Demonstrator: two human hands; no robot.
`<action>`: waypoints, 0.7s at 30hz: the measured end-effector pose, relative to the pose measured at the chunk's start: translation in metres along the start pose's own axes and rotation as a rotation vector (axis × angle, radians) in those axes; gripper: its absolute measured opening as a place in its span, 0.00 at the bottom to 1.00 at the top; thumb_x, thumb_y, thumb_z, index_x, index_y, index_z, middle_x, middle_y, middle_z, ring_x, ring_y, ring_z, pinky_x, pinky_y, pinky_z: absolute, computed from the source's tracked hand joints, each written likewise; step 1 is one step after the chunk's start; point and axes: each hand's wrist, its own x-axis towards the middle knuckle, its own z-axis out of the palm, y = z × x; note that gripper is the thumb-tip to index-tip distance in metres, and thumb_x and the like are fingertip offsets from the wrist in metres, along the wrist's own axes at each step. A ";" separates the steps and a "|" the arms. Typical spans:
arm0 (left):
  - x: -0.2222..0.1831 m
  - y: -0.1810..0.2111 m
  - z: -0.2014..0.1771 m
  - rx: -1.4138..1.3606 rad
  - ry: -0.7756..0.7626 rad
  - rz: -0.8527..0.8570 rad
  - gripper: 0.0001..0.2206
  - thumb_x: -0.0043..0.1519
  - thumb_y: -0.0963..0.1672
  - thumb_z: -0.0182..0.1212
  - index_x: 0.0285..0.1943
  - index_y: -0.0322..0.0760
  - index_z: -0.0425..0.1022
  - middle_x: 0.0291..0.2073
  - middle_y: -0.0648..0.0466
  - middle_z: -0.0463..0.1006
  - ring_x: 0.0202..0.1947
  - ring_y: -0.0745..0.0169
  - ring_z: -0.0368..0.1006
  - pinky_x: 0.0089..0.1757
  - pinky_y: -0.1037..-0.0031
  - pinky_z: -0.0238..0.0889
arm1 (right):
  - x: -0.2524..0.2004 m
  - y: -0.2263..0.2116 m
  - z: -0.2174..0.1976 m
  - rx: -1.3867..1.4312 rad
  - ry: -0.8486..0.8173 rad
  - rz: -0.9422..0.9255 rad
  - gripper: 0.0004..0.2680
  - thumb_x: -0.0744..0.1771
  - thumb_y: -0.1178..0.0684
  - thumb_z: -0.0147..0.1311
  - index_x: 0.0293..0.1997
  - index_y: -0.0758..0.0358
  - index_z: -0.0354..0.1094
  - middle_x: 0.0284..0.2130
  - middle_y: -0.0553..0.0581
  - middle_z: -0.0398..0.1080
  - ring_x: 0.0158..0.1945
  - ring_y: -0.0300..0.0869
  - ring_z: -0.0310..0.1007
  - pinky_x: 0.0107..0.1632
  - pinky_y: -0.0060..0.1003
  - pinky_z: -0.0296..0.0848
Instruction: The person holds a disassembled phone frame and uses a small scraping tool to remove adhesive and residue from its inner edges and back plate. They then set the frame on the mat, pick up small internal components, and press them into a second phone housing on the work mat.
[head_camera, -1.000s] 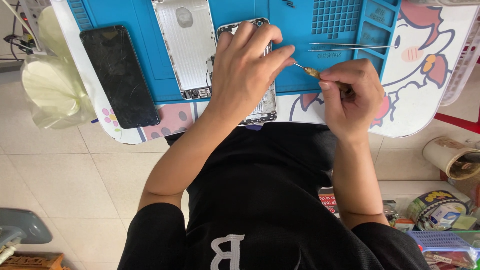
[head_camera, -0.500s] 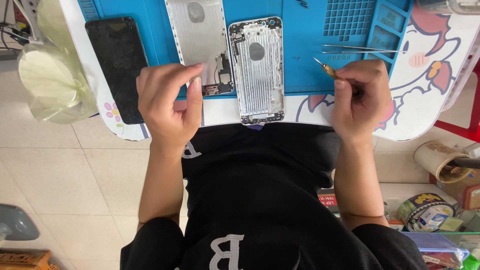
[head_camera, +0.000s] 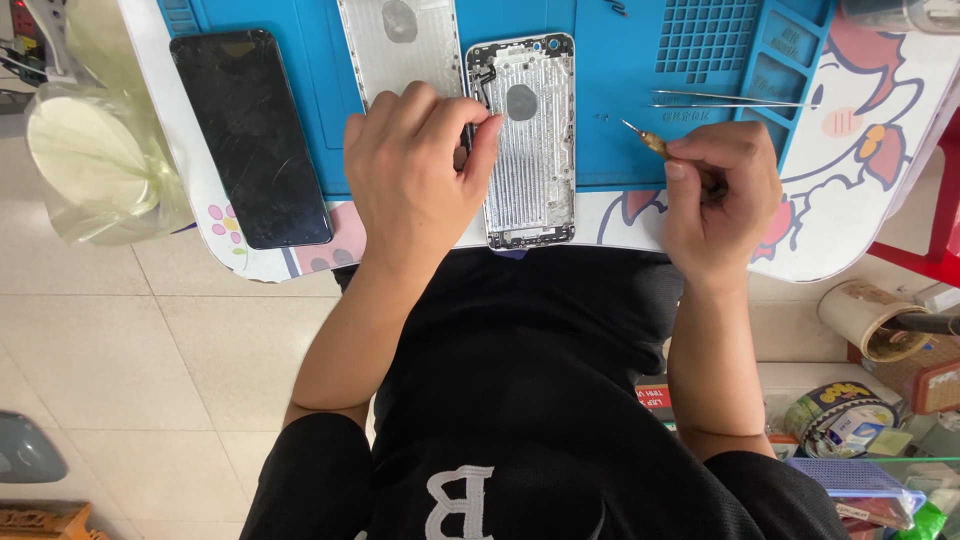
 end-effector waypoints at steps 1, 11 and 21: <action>0.000 0.001 0.000 0.001 -0.003 -0.002 0.10 0.62 0.48 0.76 0.36 0.47 0.77 0.30 0.62 0.70 0.33 0.62 0.66 0.38 0.64 0.52 | 0.000 0.000 0.000 0.002 -0.002 0.003 0.04 0.74 0.69 0.57 0.49 0.69 0.67 0.44 0.58 0.68 0.38 0.36 0.69 0.39 0.25 0.68; 0.003 0.002 -0.014 -0.054 -0.006 -0.027 0.10 0.63 0.47 0.77 0.38 0.45 0.78 0.26 0.63 0.68 0.30 0.64 0.66 0.37 0.65 0.53 | 0.001 -0.002 -0.001 -0.021 -0.008 0.003 0.04 0.74 0.69 0.59 0.49 0.69 0.68 0.43 0.58 0.68 0.37 0.36 0.68 0.38 0.26 0.67; -0.004 0.027 -0.061 -0.422 -0.078 0.131 0.08 0.63 0.45 0.74 0.47 0.41 0.80 0.35 0.57 0.76 0.36 0.63 0.71 0.35 0.70 0.63 | 0.000 -0.002 -0.002 -0.022 -0.010 0.000 0.04 0.74 0.70 0.55 0.50 0.69 0.67 0.45 0.59 0.68 0.38 0.38 0.67 0.42 0.27 0.70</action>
